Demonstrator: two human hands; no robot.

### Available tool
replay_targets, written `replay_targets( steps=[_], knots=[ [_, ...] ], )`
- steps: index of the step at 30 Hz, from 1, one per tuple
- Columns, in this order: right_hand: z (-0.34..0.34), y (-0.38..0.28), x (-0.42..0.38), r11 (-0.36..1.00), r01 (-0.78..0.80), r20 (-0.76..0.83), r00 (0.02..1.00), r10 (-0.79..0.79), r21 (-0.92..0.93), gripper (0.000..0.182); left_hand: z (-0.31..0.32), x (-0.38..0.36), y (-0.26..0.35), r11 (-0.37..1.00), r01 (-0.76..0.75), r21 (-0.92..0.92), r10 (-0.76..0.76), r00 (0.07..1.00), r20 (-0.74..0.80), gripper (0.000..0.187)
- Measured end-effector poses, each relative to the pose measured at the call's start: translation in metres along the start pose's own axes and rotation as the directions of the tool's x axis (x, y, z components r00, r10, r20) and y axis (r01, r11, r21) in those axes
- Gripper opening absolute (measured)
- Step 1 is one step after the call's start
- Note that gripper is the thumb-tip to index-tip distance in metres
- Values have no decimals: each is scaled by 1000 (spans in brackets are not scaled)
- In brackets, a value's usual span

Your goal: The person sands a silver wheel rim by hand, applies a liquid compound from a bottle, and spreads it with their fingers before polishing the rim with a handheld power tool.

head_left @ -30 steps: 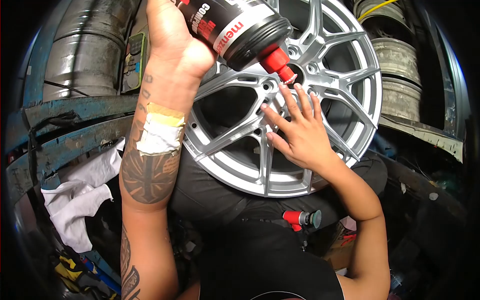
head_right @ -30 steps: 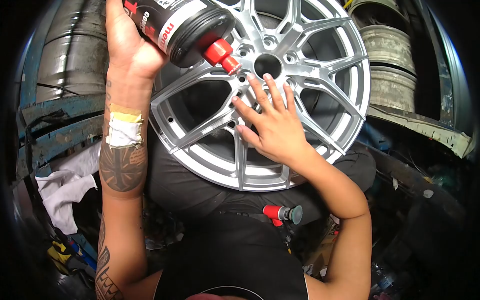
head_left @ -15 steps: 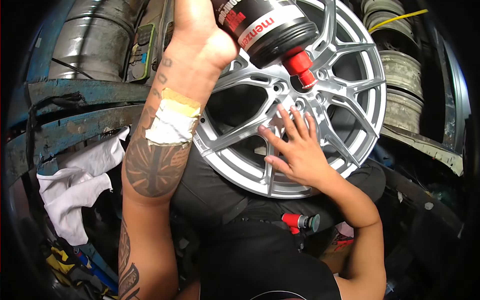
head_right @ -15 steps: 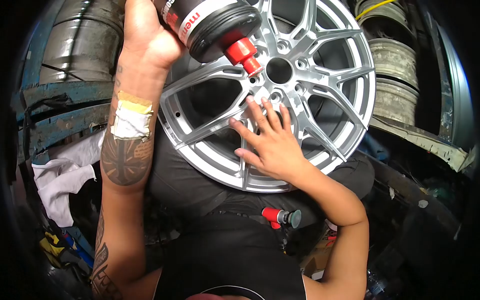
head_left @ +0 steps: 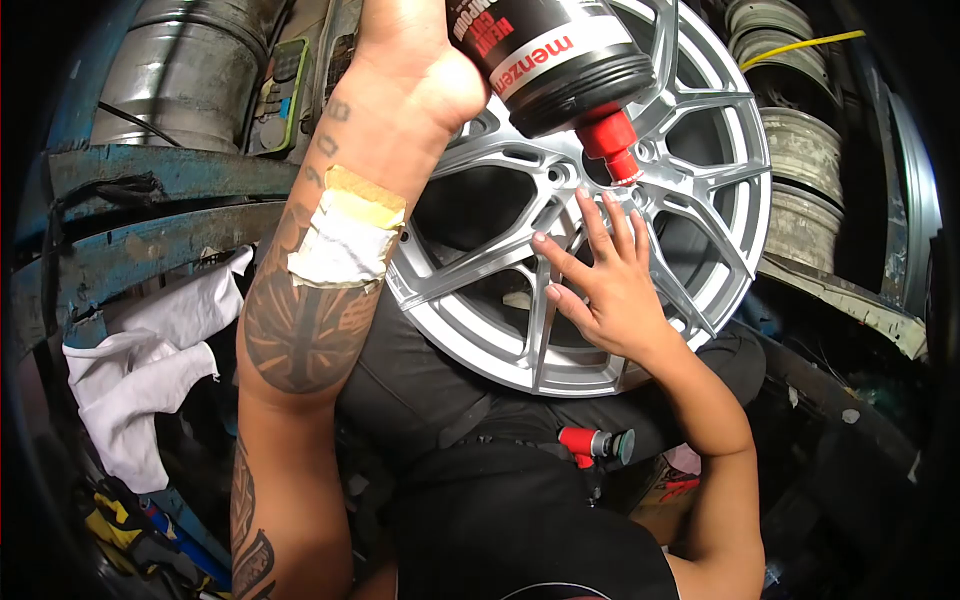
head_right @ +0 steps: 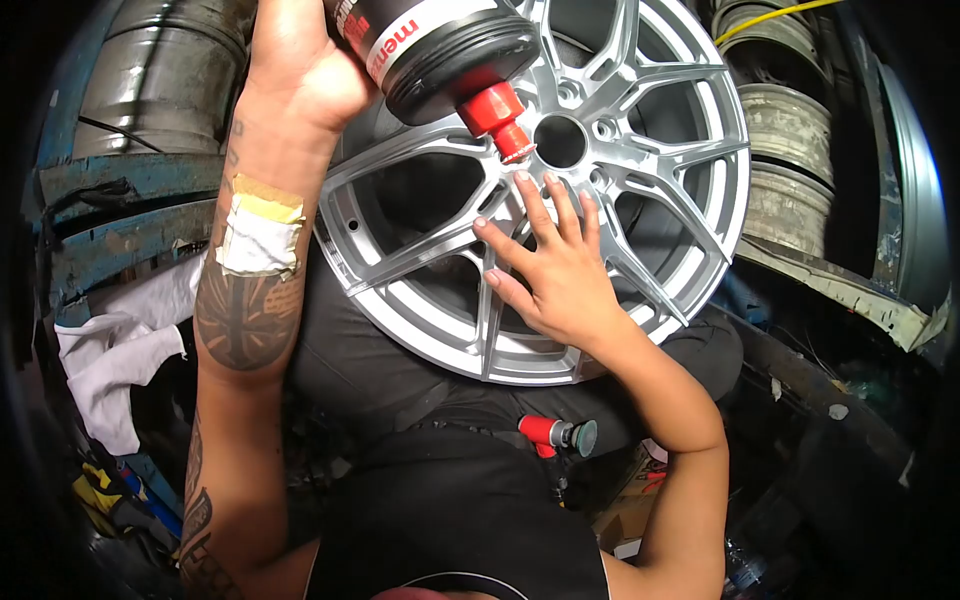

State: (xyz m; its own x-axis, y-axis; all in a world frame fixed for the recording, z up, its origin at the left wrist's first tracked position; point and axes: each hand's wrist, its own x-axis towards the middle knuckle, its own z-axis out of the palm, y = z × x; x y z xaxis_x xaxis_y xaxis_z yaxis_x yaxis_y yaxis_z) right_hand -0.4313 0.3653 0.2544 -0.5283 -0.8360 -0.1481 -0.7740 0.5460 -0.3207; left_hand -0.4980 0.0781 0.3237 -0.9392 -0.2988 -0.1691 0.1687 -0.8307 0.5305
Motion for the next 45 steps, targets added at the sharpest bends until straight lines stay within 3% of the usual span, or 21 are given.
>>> replay_targets(
  steps=[7, 12, 17, 18, 20, 21, 23, 24, 25, 26, 27, 28, 31, 32, 36, 39, 41, 43, 44, 45],
  knots=[
    [12, -24, 11, 983, 136, -34, 990, -133, 124, 43, 13, -7, -10, 983, -135, 120, 150, 981, -120, 40],
    [8, -8, 18, 992, 43, -140, 988, -59, -117, 42, 19, -13, -15, 975, -141, 173, 170, 972, -163, 40],
    [16, -22, 10, 990, 143, -116, 983, -143, -5, 46, 20, -16, -16, 975, -112, 191, 128, 989, -72, 42],
    [13, -19, 12, 994, 89, -111, 989, -95, -61, 47, 16, -11, -8, 984, -91, 153, 78, 993, 89, 41],
    [7, -5, 19, 995, -14, -177, 984, -3, -95, 51, 12, -22, -25, 866, -302, 399, 292, 952, 89, 42],
    [-3, 0, 20, 991, -44, -172, 985, 22, -127, 52, 10, -20, -24, 833, -327, 446, 316, 943, 100, 42],
    [-12, 13, 19, 977, 12, -206, 978, 33, 214, 55, 4, -7, -10, 875, -248, 415, 242, 968, 67, 42],
    [-22, 14, 17, 809, 7, -126, 989, 83, 588, 58, 5, -6, -4, 874, -223, 431, 220, 974, 58, 42],
    [-24, 21, 16, 574, -8, -31, 998, 58, 819, 68, 11, 1, -3, 931, -152, 332, 154, 988, 20, 39],
    [-23, 19, 15, 204, -16, 7, 999, 40, 979, 73, 17, 1, -14, 897, -291, 333, 296, 954, 36, 36],
    [-21, 16, 14, -199, -31, 33, 999, 7, 979, 80, 21, -2, -15, 903, -282, 324, 288, 957, 29, 36],
    [-26, 14, 14, -292, -74, 63, 997, -46, 954, 89, 25, -6, -16, 909, -272, 315, 280, 960, 23, 37],
    [-21, 9, 12, -533, -66, 17, 995, -95, 844, 90, 15, 3, -10, 933, -206, 296, 206, 978, 35, 35],
    [-24, 8, 12, -511, -75, 25, 994, -104, 856, 93, 12, 6, -9, 941, -184, 284, 175, 983, 58, 35],
    [-24, 12, 10, -679, -45, -52, 991, -122, 733, 88, 17, 1, -13, 936, -143, 320, 161, 986, -31, 34],
    [-24, 13, 5, -703, -44, -54, 992, -117, 709, 87, 21, 1, -19, 957, -144, 251, 158, 987, -35, 33],
    [-22, 16, 4, -625, -7, -71, 993, -99, 780, 82, 27, -4, -20, 964, -149, 222, 169, 983, -73, 33],
    [-19, 27, 4, -319, 3, -33, 996, -88, 948, 76, 28, -7, -14, 968, -87, 235, 122, 983, -137, 39],
    [-24, 28, 6, 82, 21, -17, 998, -57, 996, 73, 24, -16, -12, 967, -139, 213, 140, 990, 12, 43],
    [-31, 28, 6, 496, 91, -41, 993, -110, 864, 70, 22, -23, -13, 933, -211, 293, 192, 977, 92, 47]
  ],
)
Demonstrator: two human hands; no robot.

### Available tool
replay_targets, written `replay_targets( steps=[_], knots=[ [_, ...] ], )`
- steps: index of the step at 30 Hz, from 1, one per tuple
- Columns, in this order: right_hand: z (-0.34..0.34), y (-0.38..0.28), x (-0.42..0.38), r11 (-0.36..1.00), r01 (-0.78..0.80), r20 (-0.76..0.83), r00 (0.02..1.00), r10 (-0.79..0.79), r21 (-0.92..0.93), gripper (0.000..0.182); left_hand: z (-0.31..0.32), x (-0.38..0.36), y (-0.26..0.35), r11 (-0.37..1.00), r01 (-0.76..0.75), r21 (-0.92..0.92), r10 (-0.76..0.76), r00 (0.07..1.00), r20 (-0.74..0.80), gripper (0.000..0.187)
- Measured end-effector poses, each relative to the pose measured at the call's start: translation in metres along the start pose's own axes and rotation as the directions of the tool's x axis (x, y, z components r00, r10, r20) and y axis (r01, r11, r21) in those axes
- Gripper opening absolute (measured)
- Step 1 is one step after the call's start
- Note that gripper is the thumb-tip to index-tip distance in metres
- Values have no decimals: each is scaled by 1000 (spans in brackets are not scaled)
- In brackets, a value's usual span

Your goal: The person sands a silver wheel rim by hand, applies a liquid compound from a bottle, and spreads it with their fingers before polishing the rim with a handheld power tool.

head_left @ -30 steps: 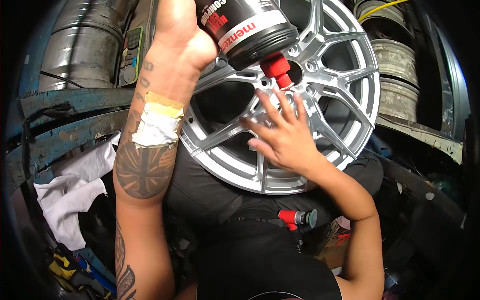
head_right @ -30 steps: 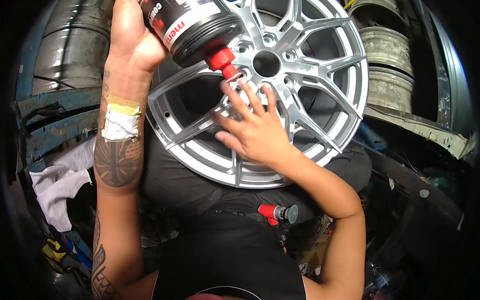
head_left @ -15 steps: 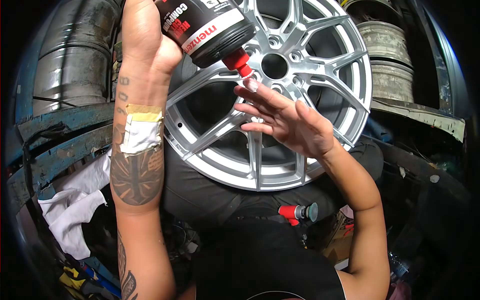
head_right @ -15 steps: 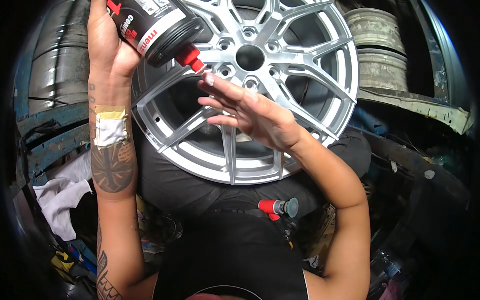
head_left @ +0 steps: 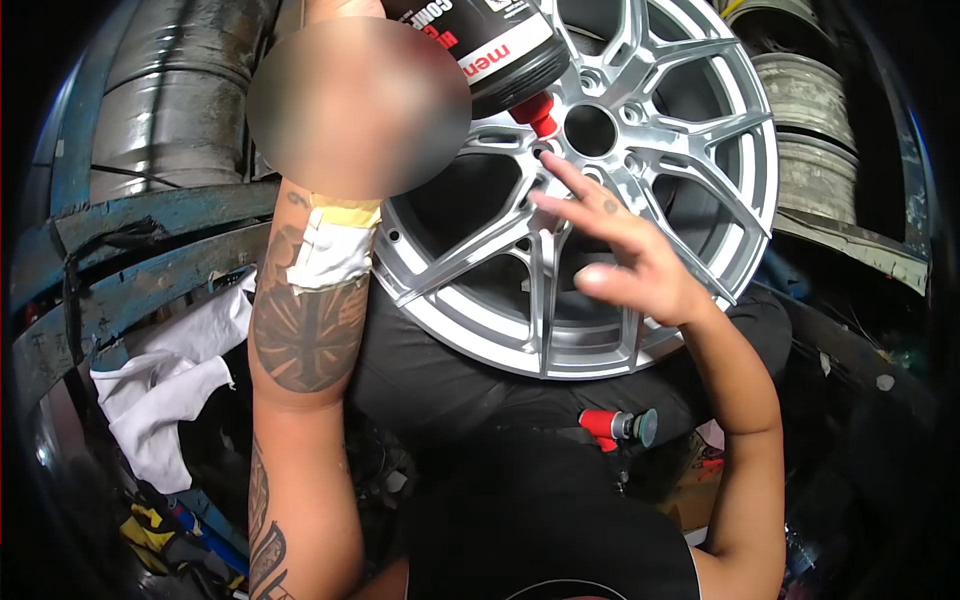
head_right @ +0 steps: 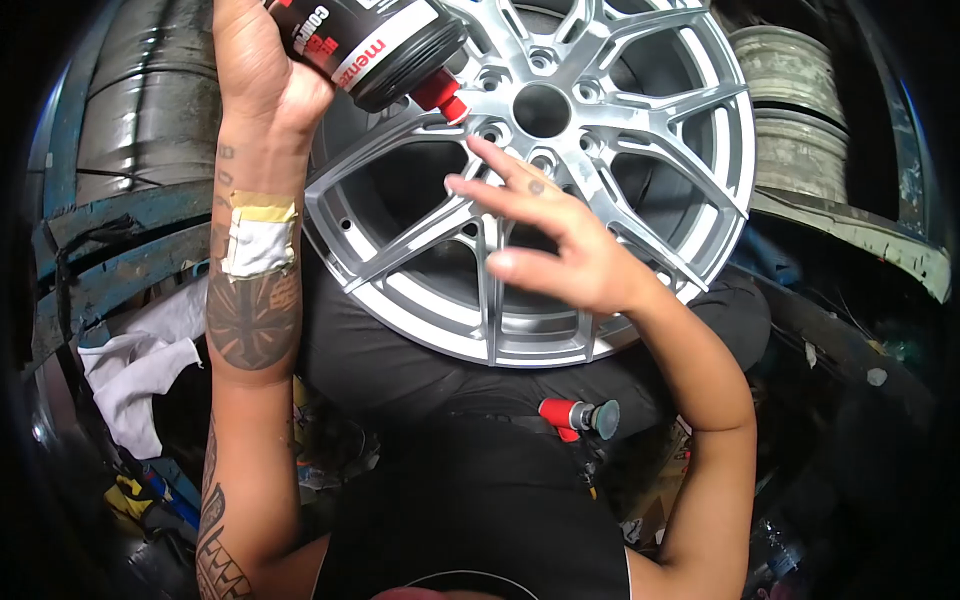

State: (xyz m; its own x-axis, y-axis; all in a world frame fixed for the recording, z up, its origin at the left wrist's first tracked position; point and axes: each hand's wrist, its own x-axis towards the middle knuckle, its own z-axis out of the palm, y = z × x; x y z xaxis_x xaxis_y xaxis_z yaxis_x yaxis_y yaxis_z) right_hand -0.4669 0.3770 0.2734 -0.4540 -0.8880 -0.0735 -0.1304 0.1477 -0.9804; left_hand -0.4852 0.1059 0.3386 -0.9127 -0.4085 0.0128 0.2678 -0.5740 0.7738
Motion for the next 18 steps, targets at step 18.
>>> replay_targets(
  steps=[18],
  knots=[
    [62, 8, 1, 455, 24, 34, 999, 13, -890, 59, -49, 10, -9, 794, -511, 329, 366, 834, 413, 85]
  ],
)
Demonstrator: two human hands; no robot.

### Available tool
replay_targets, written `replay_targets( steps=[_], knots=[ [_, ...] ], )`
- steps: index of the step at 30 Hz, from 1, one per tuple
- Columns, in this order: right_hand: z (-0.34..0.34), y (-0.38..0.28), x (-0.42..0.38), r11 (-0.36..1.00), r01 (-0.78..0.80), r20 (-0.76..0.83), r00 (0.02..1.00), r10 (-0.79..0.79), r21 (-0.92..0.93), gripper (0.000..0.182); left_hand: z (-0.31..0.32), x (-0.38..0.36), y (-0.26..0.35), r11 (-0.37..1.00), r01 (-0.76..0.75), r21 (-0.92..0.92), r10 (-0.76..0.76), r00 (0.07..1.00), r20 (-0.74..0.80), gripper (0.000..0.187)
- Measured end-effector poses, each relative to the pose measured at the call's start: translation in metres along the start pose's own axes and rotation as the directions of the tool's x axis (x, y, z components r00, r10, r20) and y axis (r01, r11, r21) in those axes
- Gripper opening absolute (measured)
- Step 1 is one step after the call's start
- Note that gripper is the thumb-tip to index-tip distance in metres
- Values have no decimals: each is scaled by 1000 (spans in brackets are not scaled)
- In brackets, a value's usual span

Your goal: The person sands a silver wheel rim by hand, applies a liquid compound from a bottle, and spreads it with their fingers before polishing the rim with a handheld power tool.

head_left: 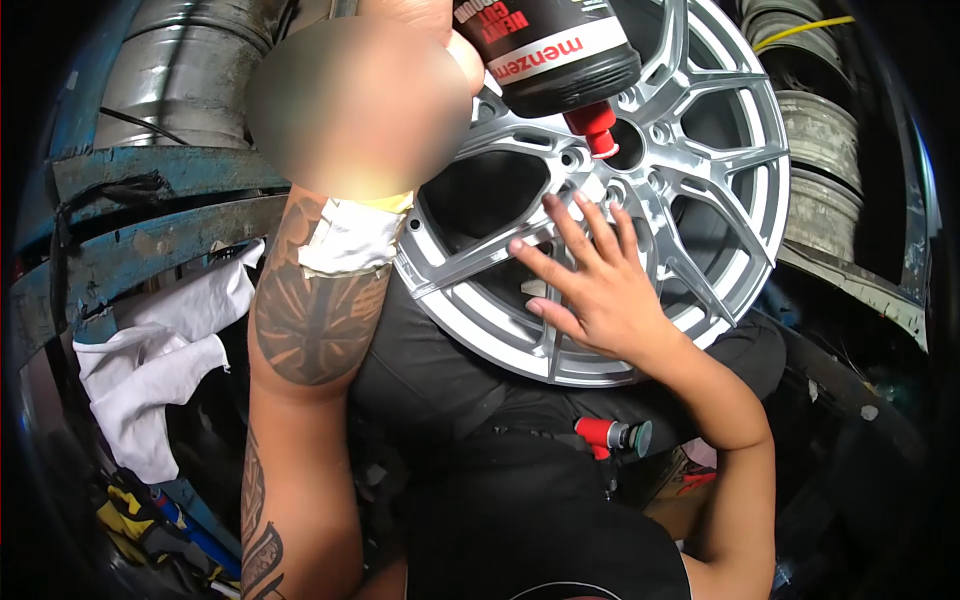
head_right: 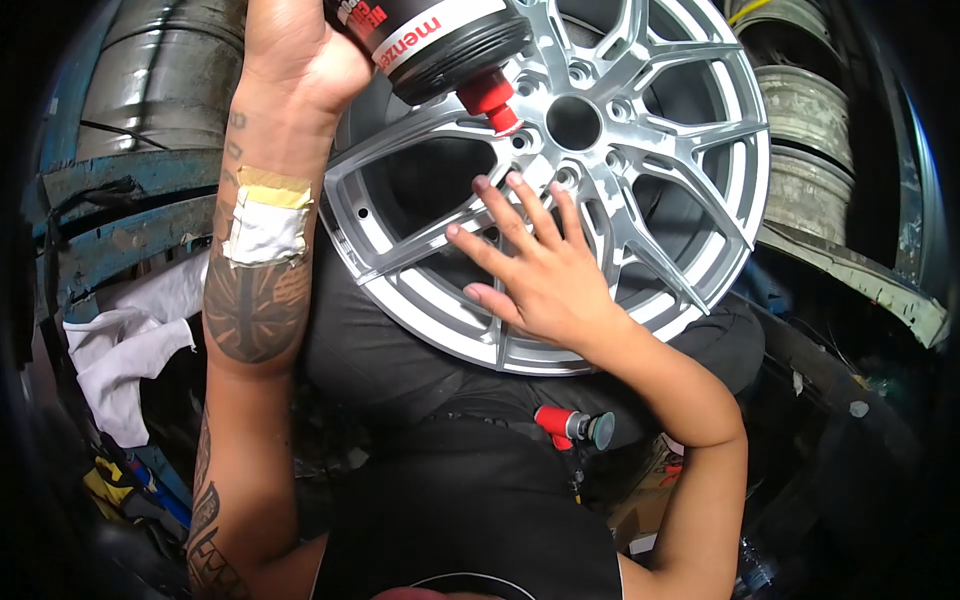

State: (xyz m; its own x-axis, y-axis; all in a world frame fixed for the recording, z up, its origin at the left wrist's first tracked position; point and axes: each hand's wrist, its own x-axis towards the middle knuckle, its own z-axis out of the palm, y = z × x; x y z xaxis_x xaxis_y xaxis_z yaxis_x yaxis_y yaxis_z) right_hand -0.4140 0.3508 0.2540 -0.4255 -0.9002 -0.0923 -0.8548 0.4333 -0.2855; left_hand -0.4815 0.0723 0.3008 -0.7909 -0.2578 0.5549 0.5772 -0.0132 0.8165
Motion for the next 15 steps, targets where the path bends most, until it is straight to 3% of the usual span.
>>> replay_targets(
  steps=[1, 3, 6, 7, 10, 13, 15],
  knots=[
    [4, -3, 0, 1000, 11, 10, 1000, -11, 23, 59, 2, 6, -2, 974, 12, -228, -15, 1000, -11, 83],
    [10, -9, 0, 999, 27, 9, 1000, -28, 43, 60, 25, 4, 26, 932, 265, -246, -308, 939, -155, 82],
    [11, -10, 0, 1000, 28, -13, 1000, -27, 12, 61, 16, 16, 35, 845, 313, -432, -397, 911, -115, 74],
    [10, -8, -1, 1000, 9, -10, 1000, -10, -7, 61, 14, 11, 18, 935, 152, -320, -188, 978, -85, 73],
    [9, -7, 1, 1000, -18, -5, 1000, 18, -19, 60, 5, 2, 10, 988, 90, -129, -98, 993, -60, 76],
    [13, -14, 5, 999, 37, -22, 999, -37, -7, 60, -9, -2, -15, 941, -185, 282, 171, 982, 75, 82],
    [12, -15, 5, 999, 37, -40, 999, -37, 6, 58, -14, 0, -16, 911, -204, 359, 176, 978, 108, 83]
  ],
)
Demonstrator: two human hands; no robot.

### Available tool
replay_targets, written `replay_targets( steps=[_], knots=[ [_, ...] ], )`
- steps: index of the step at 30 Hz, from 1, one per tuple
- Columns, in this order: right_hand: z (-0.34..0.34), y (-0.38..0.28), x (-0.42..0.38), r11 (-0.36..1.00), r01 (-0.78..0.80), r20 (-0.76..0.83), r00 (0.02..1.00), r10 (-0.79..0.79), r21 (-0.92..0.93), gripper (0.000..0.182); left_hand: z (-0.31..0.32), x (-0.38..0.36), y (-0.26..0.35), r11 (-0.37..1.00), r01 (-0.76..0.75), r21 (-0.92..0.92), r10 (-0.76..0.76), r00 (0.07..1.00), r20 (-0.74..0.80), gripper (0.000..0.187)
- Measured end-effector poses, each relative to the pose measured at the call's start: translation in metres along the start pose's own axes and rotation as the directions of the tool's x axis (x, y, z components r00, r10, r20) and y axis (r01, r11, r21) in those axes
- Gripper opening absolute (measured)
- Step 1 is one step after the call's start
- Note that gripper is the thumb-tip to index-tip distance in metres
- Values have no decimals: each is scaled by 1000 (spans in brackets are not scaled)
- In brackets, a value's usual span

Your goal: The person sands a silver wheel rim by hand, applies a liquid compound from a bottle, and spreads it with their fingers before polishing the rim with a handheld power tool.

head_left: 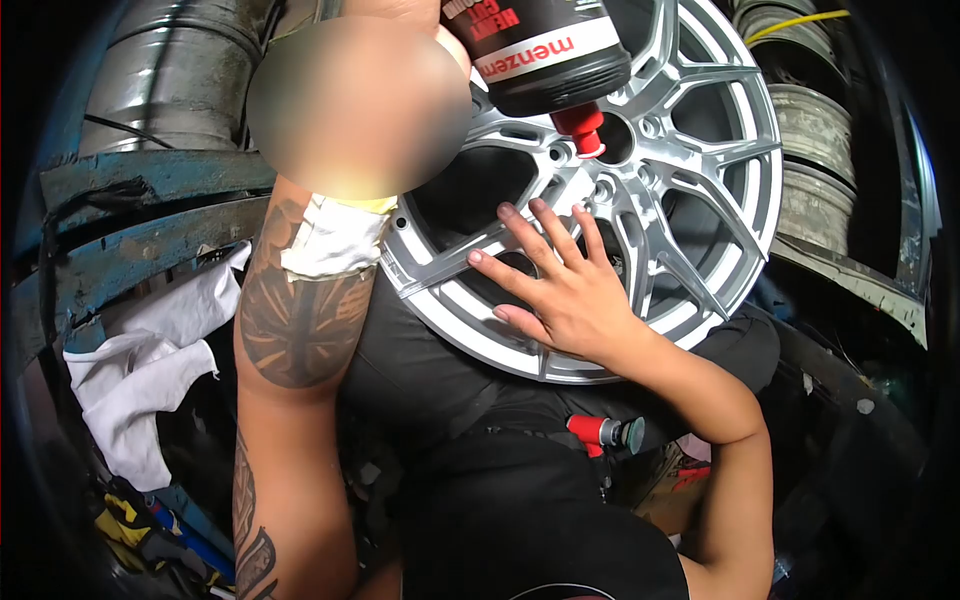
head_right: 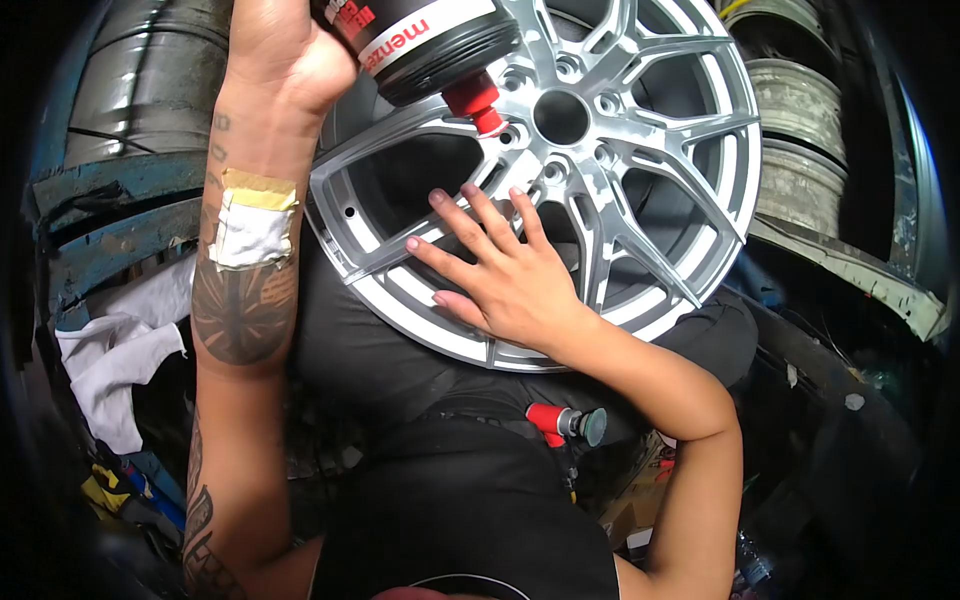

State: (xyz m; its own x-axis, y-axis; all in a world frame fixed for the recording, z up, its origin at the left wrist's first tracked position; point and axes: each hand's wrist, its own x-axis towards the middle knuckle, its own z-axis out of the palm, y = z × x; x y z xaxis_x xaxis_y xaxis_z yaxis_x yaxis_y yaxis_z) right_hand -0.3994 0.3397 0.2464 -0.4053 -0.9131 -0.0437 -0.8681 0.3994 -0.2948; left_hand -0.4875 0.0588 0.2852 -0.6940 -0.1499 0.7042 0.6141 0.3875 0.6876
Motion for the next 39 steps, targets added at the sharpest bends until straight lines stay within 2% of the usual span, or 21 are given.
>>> replay_targets(
  steps=[1, 2, 4, 6, 9, 10, 13, 14, 16, 17, 19, 20, 21, 23, 26, 28, 32, 35, 37, 38, 39],
  knots=[
    [0, 2, 0, 1000, -6, -13, 1000, 6, -8, 58, 1, 1, 2, 1000, 12, -10, -12, 1000, 7, 84],
    [-2, 7, 0, 998, -47, -10, 999, 47, -30, 58, 4, 0, 8, 990, 66, -123, -66, 998, 5, 83],
    [-7, 16, -2, 991, -115, -24, 993, 114, -73, 58, 5, -1, 7, 996, 45, -82, -45, 999, -9, 81],
    [-5, 14, -1, 997, -73, -18, 997, 72, -34, 57, 3, 4, 2, 1000, -30, -6, 30, 1000, -8, 79],
    [2, 3, -6, 1000, -8, -3, 1000, 8, 10, 53, 9, 2, 9, 998, 56, -33, -58, 996, -62, 70],
    [1, 4, -8, 1000, -17, -14, 1000, 17, -13, 53, 1, 3, 11, 982, -41, 186, 42, 999, -2, 68],
    [-7, 19, -8, 992, -105, -8, 995, 104, -77, 55, 2, 5, 13, 954, -153, 258, 147, 988, 39, 62],
    [-12, 25, -9, 988, -134, 43, 990, 137, -82, 56, -1, 5, 17, 907, -163, 389, 154, 987, 53, 62],
    [-10, 27, -9, 990, -121, 38, 992, 124, -69, 57, -4, 4, 13, 884, -191, 427, 182, 981, 63, 62],
    [-10, 28, -10, 991, -119, 35, 992, 121, -62, 57, -5, 4, 0, 917, -211, 338, 206, 977, 53, 62],
    [-5, 19, -9, 999, -38, 84, 996, 38, 2, 59, 4, 8, 3, 997, -63, 54, 65, 997, -50, 61],
    [-5, 15, -9, 999, 20, 100, 995, -24, 35, 59, 13, 3, 10, 984, 98, -149, -114, 988, -105, 60],
    [-6, 11, -10, 994, 78, 112, 990, -86, 70, 60, 17, 9, 23, 903, 215, -371, -259, 963, -70, 59],
    [-9, 12, -11, 993, 56, 93, 994, -65, 100, 57, 24, 20, 49, 548, 346, -762, -529, 848, 4, 56],
    [-15, 23, -11, 997, -67, 54, 996, 65, 47, 54, 14, 27, 34, 357, 469, -808, -711, 697, 90, 55],
    [-16, 28, -9, 995, -92, 45, 995, 91, 37, 53, 23, 7, 35, 695, 358, -623, -516, 853, -85, 56],
    [-7, 20, -5, 991, -59, 27, 998, 57, 121, 51, 18, 4, 28, 807, 246, -536, -311, 950, -33, 57],
    [-3, 25, 2, 999, -44, -50, 998, 42, -31, 51, 22, 3, 25, 801, 226, -554, -287, 957, -25, 59],
    [-15, 30, 3, 990, -115, -68, 992, 110, -77, 52, 22, 2, 18, 894, 149, -422, -189, 981, -54, 61],
    [-17, 33, 2, 986, -144, -81, 987, 137, -85, 53, 19, -1, 6, 961, 64, -268, -84, 994, -63, 62],
    [-20, 35, 2, 981, -172, -94, 982, 163, -93, 53, 20, 0, 16, 924, 144, -353, -177, 982, -62, 64]
  ],
)
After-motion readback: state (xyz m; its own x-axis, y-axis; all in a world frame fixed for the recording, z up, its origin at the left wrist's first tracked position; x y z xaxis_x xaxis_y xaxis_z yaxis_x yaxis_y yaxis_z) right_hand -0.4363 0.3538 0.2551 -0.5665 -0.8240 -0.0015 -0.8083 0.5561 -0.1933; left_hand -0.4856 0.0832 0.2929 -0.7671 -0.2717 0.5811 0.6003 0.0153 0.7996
